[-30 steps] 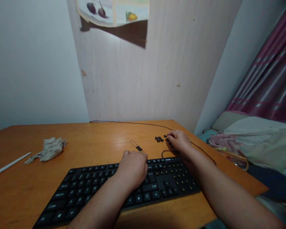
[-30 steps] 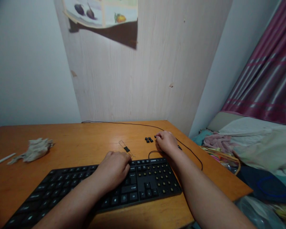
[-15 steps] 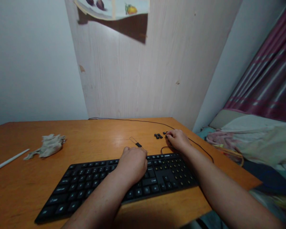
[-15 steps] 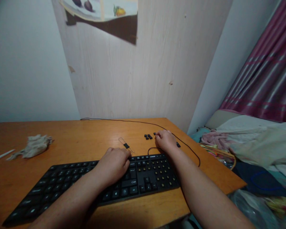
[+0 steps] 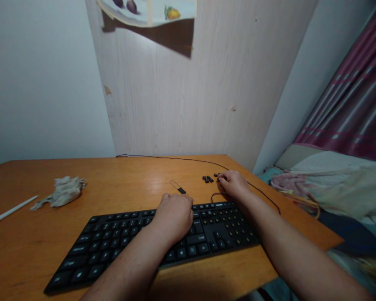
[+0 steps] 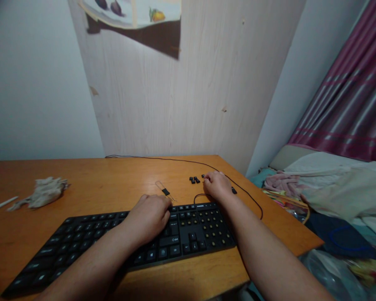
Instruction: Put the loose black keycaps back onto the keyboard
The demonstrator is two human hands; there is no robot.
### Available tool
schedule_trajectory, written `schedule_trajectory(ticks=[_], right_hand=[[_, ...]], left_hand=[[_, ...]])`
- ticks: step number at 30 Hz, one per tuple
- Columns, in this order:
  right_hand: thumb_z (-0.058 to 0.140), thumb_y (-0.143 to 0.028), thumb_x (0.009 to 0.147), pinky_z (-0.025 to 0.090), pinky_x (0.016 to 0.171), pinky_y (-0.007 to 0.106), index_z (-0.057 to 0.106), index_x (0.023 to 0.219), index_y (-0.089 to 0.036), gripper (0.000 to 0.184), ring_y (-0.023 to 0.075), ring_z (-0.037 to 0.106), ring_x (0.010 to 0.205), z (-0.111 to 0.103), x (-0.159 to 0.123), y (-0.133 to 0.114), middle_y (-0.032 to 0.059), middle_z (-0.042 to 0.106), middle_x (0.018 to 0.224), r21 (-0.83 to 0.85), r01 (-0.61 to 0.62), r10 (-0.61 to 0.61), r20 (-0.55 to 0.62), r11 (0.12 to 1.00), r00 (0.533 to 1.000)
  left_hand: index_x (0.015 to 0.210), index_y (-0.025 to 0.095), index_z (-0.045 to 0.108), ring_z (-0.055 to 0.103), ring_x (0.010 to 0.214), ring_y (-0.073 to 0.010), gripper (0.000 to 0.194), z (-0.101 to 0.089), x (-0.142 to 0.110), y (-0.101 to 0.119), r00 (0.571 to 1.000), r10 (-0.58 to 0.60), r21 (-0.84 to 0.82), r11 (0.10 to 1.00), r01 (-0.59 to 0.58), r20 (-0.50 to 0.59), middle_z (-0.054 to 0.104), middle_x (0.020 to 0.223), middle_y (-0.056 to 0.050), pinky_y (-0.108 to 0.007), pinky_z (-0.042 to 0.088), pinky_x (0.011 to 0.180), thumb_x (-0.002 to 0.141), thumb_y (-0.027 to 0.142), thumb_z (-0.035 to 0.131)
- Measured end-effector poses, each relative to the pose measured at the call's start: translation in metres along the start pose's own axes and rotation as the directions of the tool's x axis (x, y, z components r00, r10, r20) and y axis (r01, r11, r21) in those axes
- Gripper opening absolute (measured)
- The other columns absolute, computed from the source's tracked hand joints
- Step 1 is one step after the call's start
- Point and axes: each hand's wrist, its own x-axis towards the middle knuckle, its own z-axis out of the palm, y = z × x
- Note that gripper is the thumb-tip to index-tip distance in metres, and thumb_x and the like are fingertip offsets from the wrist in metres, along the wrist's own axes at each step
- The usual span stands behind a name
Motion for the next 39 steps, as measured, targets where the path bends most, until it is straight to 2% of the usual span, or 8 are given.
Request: schedule_trajectory(ticks=[13,27,39], right_hand=[[0.054,-0.033,0.090,0.041,0.082,0.029,0.075,0.099,-0.025,0.025,0.0223,0.061,0.100,-0.0010,0.0007,0.0009,0.0061,0.073,0.103,0.009,0.023,-0.023,0.013,1.000,1.000],[0.055,-0.033,0.089,0.041,0.083,0.028,0.075,0.099,-0.025,0.023,0.0215,0.060,0.101,-0.0029,-0.0002,-0.0004,0.0055,0.073,0.102,0.021,0.020,-0.020,0.024,1.000,1.000],[0.055,-0.033,0.089,0.041,0.085,0.029,0.076,0.099,-0.025,0.024,0.0215,0.060,0.101,-0.0042,-0.0019,-0.0026,0.0055,0.073,0.103,0.033,0.014,-0.016,0.042,0.999,0.999]], left_hand=[[0.084,0.018,0.067,0.068,0.094,-0.0311,0.026,-0.0010,-0.0010,0.0007,1.000,0.000,0.000,1.000,0.000,0.003,0.075,0.096,-0.012,-0.045,0.047,0.083,0.086,0.017,0.042],[0.088,0.018,0.069,0.067,0.095,-0.0282,0.026,-0.0028,-0.0025,0.0017,1.000,-0.012,0.003,1.000,0.011,0.020,0.074,0.097,-0.012,-0.041,0.046,0.085,0.087,0.018,0.043],[0.090,0.017,0.070,0.067,0.095,-0.0305,0.029,-0.0043,-0.0027,0.0024,1.000,-0.008,-0.008,1.000,0.008,0.029,0.074,0.100,-0.014,-0.044,0.047,0.085,0.087,0.017,0.041]])
